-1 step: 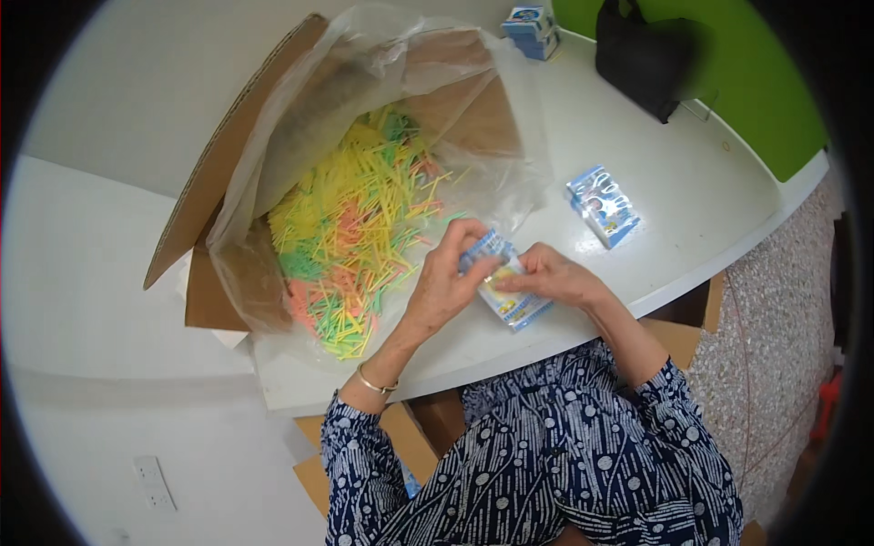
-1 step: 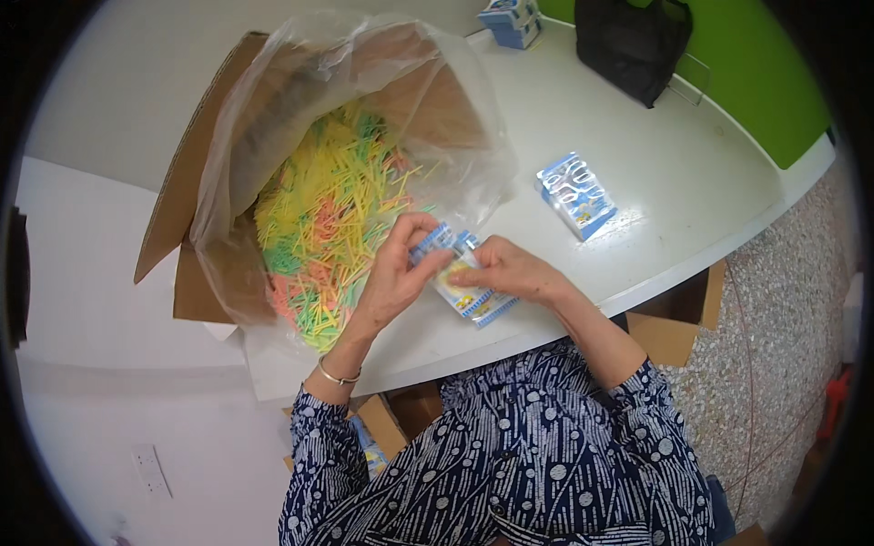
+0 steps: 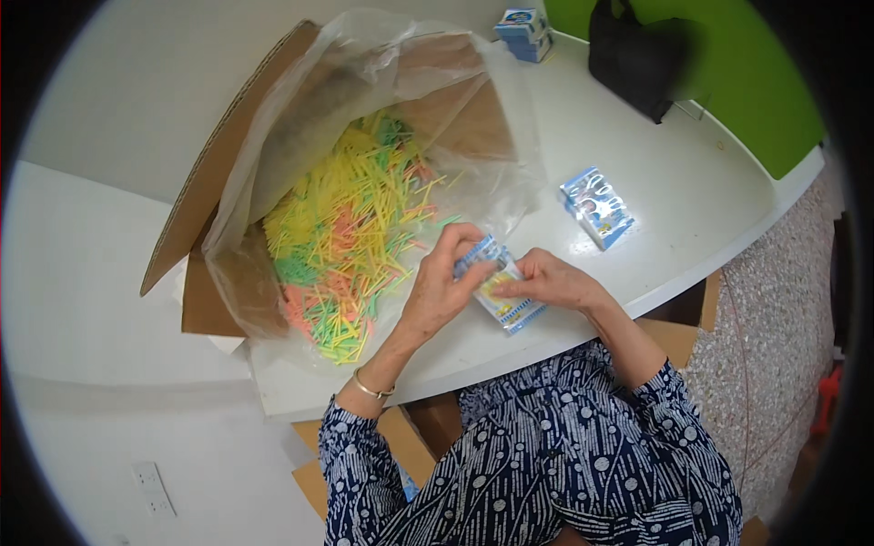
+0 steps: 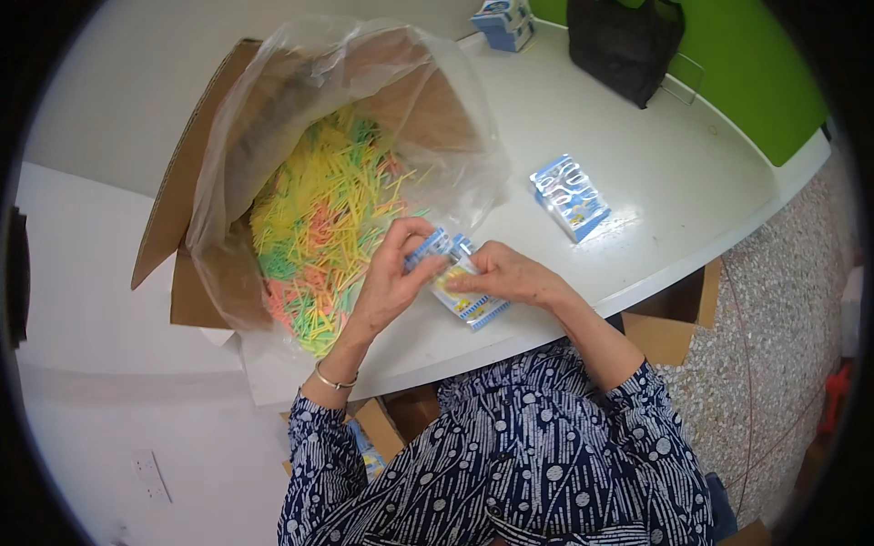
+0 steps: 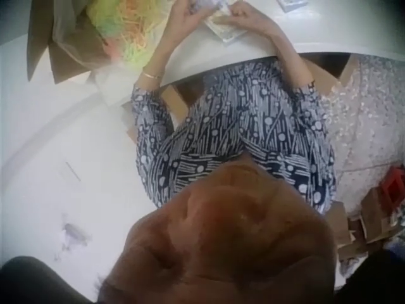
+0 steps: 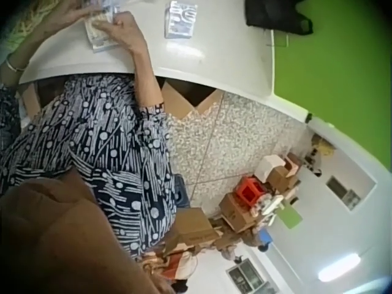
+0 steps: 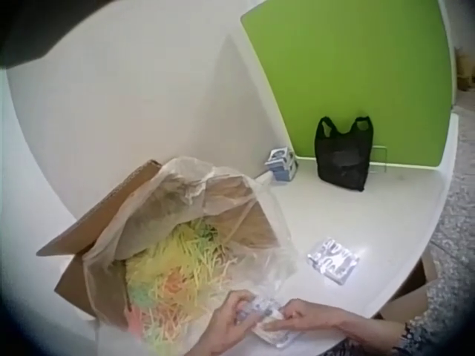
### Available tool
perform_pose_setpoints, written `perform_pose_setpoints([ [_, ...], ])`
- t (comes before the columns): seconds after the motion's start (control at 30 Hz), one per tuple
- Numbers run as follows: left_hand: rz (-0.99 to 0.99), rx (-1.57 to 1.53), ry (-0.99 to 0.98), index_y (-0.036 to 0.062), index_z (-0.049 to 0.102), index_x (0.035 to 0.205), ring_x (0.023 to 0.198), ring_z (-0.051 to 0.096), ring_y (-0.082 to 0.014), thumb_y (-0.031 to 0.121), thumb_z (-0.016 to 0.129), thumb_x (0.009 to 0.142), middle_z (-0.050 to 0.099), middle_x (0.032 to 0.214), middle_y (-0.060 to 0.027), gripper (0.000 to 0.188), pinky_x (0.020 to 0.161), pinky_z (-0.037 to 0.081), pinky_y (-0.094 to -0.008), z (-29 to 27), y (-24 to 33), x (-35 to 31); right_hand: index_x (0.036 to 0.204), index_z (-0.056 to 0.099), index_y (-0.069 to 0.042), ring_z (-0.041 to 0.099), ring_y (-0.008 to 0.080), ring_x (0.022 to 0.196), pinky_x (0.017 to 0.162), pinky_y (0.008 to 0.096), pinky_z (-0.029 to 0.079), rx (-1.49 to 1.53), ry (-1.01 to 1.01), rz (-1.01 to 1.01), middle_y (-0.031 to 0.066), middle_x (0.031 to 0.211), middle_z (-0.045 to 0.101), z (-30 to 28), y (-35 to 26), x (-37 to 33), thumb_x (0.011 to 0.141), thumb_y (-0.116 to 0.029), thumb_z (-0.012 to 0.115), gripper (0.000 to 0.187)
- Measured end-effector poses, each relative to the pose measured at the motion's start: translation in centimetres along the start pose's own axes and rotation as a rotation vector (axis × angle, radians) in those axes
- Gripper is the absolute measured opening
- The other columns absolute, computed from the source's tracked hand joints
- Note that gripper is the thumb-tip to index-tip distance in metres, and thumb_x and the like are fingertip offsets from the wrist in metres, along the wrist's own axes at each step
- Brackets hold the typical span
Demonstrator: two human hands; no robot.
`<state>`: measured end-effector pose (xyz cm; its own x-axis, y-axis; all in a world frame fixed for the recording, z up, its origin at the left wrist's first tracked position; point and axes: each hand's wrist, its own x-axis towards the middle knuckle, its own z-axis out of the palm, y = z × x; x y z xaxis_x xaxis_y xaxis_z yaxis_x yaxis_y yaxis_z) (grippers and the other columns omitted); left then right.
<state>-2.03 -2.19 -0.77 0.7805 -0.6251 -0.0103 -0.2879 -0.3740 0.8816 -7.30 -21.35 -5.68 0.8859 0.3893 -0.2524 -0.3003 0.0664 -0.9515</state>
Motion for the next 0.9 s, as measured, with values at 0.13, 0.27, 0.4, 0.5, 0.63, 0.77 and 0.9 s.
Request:
perform_pose_setpoints([
  [0.13, -0.056, -0.165, 0.001, 0.0034, 0.045, 0.11, 0.078, 0.062, -0.0199, 0.009, 0.063, 0.084, 0.066, 0.09, -0.0142, 0.032, 0.07, 0.048, -0.0298, 1.1, -1.5, -0.8, 0.099, 0.065, 0.004, 0.055, 0.0121, 0.07, 0.065, 0.0288, 0.045, -0.44, 0.393, -0.158, 0.0082, 0.079, 0.064, -2.0, -1.2, -2.0, 0.078, -0.024, 0.072, 0.036],
  [0.27, 0.044, 0.083, -0.01, 0.0014, 0.047, 0.113, 0.089, 0.061, -0.0289, 0.008, 0.063, 0.081, 0.062, 0.101, -0.0182, 0.037, 0.078, 0.047, -0.0352, 3.0, -3.2, -0.8, 0.102, 0.063, 0.0, 0.053, 0.0277, 0.095, 0.079, 0.036, 0.044, -0.91, 1.042, -0.357, 0.0143, 0.103, 0.058, -7.1, 1.9, -2.9, 0.076, -0.026, 0.072, 0.038],
  [0.4, 0.284, 0.492, 0.102, -0.0014, 0.049, 0.115, 0.102, 0.051, -0.0335, 0.006, 0.064, 0.077, 0.053, 0.114, -0.0176, 0.041, 0.088, 0.041, -0.0391, 3.3, -3.1, -0.6, 0.096, 0.062, -0.002, 0.049, 0.0308, 0.096, 0.082, 0.0406, 0.039, -1.137, 1.172, -0.19, 0.0136, 0.101, 0.056, -9.0, 3.7, -2.2, 0.076, -0.02, 0.07, 0.028],
  [0.5, 0.294, 0.5, 0.098, -0.0014, 0.05, 0.115, 0.104, 0.048, -0.0357, 0.007, 0.064, 0.075, 0.051, 0.118, -0.0184, 0.043, 0.089, 0.04, -0.0411, 3.2, -2.5, -0.6, 0.09, 0.063, -0.003, 0.049, 0.0292, 0.091, 0.076, 0.0396, 0.038, -1.096, 1.167, -0.285, 0.0105, 0.098, 0.056, -10.2, 4.4, -1.7, 0.075, -0.015, 0.068, 0.02],
  [0.63, 0.299, 0.411, 0.108, -0.0007, 0.052, 0.113, 0.101, 0.049, -0.0347, 0.011, 0.067, 0.076, 0.052, 0.113, -0.0176, 0.041, 0.088, 0.04, -0.0401, 2.9, -2.2, -0.2, 0.09, 0.061, -0.004, 0.051, 0.0282, 0.09, 0.078, 0.0392, 0.037, -1.109, 1.201, -0.399, 0.0101, 0.097, 0.056, -10.4, 4.5, -1.5, 0.077, -0.01, 0.065, 0.015],
  [0.77, 0.165, 0.244, 0.195, 0.0019, 0.054, 0.113, 0.105, 0.052, -0.0264, 0.015, 0.069, 0.078, 0.055, 0.116, -0.0133, 0.041, 0.086, 0.043, -0.0351, 2.2, -0.7, 0.8, 0.091, 0.059, -0.004, 0.053, 0.0263, 0.089, 0.081, 0.0385, 0.037, -1.221, 1.151, -0.779, 0.0095, 0.101, 0.058, -5.9, 0.1, -2.6, 0.076, -0.006, 0.066, 0.017],
  [0.9, 0.209, 0.142, 0.212, 0.0018, 0.058, 0.109, 0.094, 0.057, -0.0201, 0.019, 0.07, 0.079, 0.061, 0.102, -0.0108, 0.037, 0.082, 0.045, -0.0322, 1.4, 2.2, 2.0, 0.095, 0.058, -0.006, 0.055, 0.026, 0.093, 0.081, 0.0386, 0.037, -1.27, 0.786, -0.841, 0.0102, 0.105, 0.058, -1.9, -1.4, -2.8, 0.073, -0.005, 0.069, 0.025],
])
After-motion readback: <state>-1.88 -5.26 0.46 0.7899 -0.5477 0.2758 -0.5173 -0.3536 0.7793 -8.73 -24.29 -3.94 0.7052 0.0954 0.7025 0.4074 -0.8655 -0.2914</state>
